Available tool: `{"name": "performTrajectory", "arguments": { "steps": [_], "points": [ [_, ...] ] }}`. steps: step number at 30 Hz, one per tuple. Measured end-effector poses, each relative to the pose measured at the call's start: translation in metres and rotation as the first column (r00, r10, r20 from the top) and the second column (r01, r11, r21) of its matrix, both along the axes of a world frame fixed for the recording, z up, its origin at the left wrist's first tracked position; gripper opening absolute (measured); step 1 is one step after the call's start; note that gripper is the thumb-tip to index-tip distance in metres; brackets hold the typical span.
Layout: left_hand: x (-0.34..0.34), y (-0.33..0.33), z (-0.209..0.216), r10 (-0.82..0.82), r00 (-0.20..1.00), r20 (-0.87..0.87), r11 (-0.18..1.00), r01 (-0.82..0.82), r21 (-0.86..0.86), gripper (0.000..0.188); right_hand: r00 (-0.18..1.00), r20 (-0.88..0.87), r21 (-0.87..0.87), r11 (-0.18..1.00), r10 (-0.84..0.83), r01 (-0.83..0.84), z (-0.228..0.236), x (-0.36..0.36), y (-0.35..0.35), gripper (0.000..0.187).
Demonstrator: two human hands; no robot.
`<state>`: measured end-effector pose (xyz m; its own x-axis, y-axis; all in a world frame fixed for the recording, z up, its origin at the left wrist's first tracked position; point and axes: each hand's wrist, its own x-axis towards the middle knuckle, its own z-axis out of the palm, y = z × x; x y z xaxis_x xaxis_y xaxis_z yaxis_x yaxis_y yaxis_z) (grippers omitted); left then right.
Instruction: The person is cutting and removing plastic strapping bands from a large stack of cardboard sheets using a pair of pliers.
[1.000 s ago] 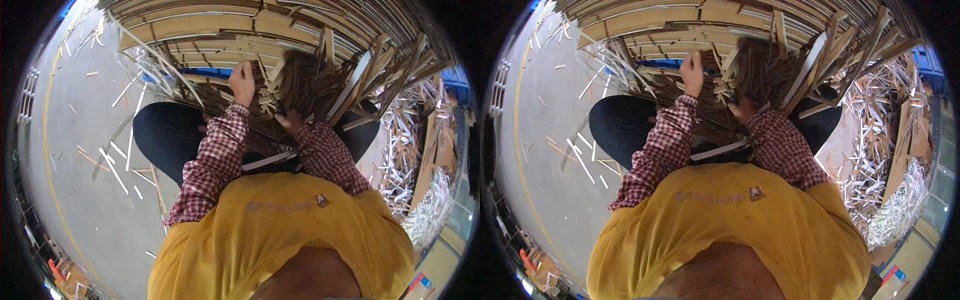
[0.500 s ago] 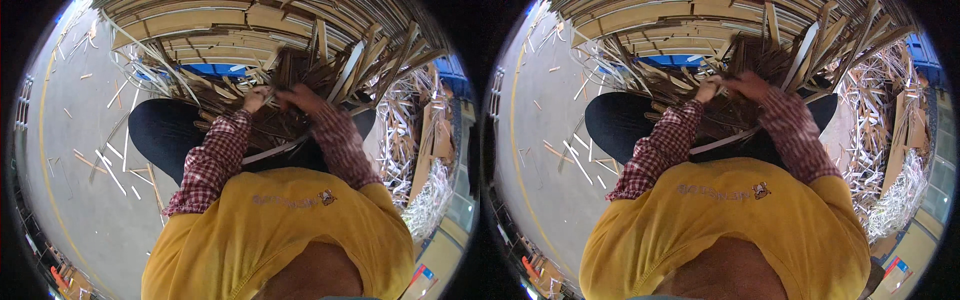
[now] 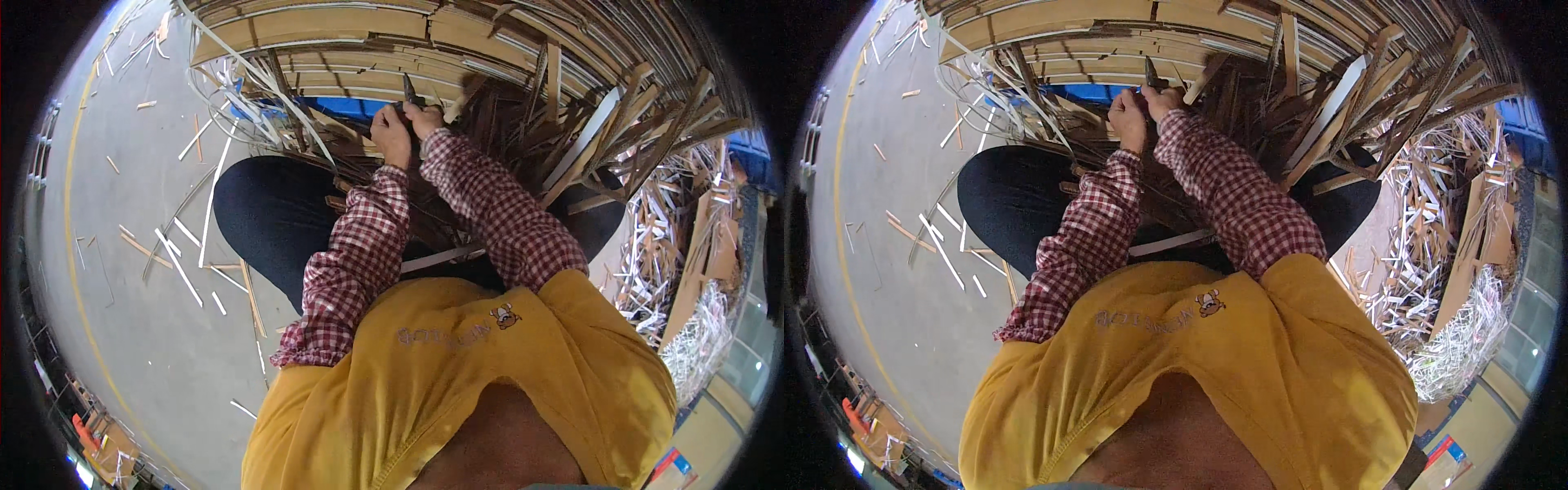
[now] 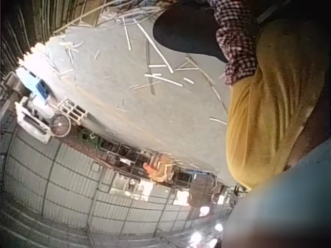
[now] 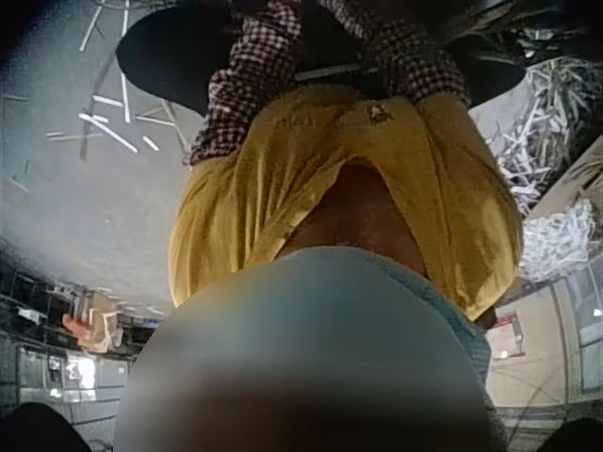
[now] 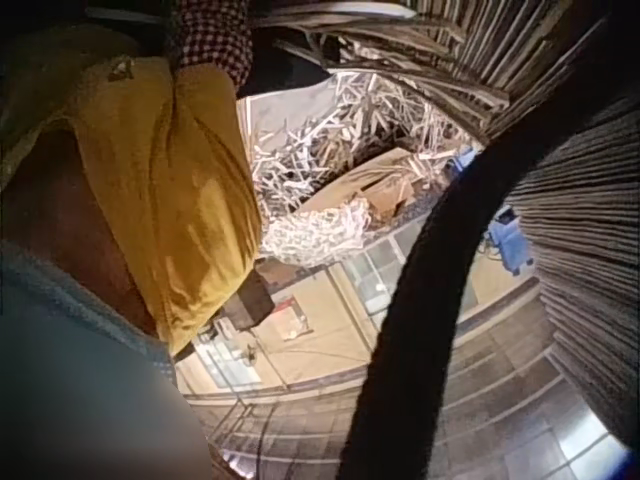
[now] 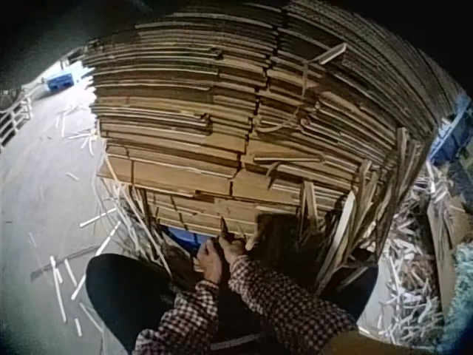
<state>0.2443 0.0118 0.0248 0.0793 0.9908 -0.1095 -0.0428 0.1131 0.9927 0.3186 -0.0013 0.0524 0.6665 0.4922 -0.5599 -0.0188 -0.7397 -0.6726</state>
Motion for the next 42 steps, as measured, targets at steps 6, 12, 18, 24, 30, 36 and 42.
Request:
{"name": "performTrajectory", "arguments": {
  "steps": [6, 12, 18, 24, 30, 36, 42],
  "points": [
    [-0.002, 0.0, 0.003, 0.036, 0.981, 0.188, 0.999, -0.028, -0.046, 0.034, 0.995, 0.09, 0.129, 0.99, 0.041, -0.053, -0.036, 0.009, 0.004, 0.038],
    [-0.009, 0.005, 0.03, 0.04, 0.997, -0.07, 0.994, -0.033, 0.104, 0.035, 0.989, -0.103, 0.191, 0.978, 0.107, -0.086, -0.001, 0.011, -0.019, 0.037],
    [-0.001, 0.021, 0.03, 0.079, 0.991, -0.105, 0.962, -0.048, 0.269, 0.031, 0.87, 0.082, -0.012, 0.873, 0.487, -0.488, 0.021, -0.023, -0.095, 0.044],
    [-0.008, 0.029, 0.014, 0.116, 0.992, -0.045, 0.974, -0.105, 0.203, 0.028, 0.88, -0.216, 0.213, 0.9, 0.423, -0.38, 0.028, 0.005, -0.079, 0.05],
    [-0.015, 0.016, -0.015, -0.039, 0.95, -0.311, 0.992, 0.073, 0.1, 0.031, 0.681, -0.376, 0.046, 0.747, 0.628, -0.663, 0.086, 0.011, -0.099, 0.041],
    [0.0, 0.011, -0.016, -0.076, 0.994, 0.073, 0.989, 0.085, -0.125, 0.029, 0.941, -0.239, 0.264, 0.949, 0.24, -0.174, 0.042, 0.018, -0.034, 0.048],
    [0.007, 0.009, 0.006, -0.274, 0.934, 0.231, 0.956, 0.291, -0.044, 0.033, 0.978, 0.06, -0.092, 0.976, 0.201, -0.195, -0.006, 0.032, 0.004, 0.056]
  ]
}}
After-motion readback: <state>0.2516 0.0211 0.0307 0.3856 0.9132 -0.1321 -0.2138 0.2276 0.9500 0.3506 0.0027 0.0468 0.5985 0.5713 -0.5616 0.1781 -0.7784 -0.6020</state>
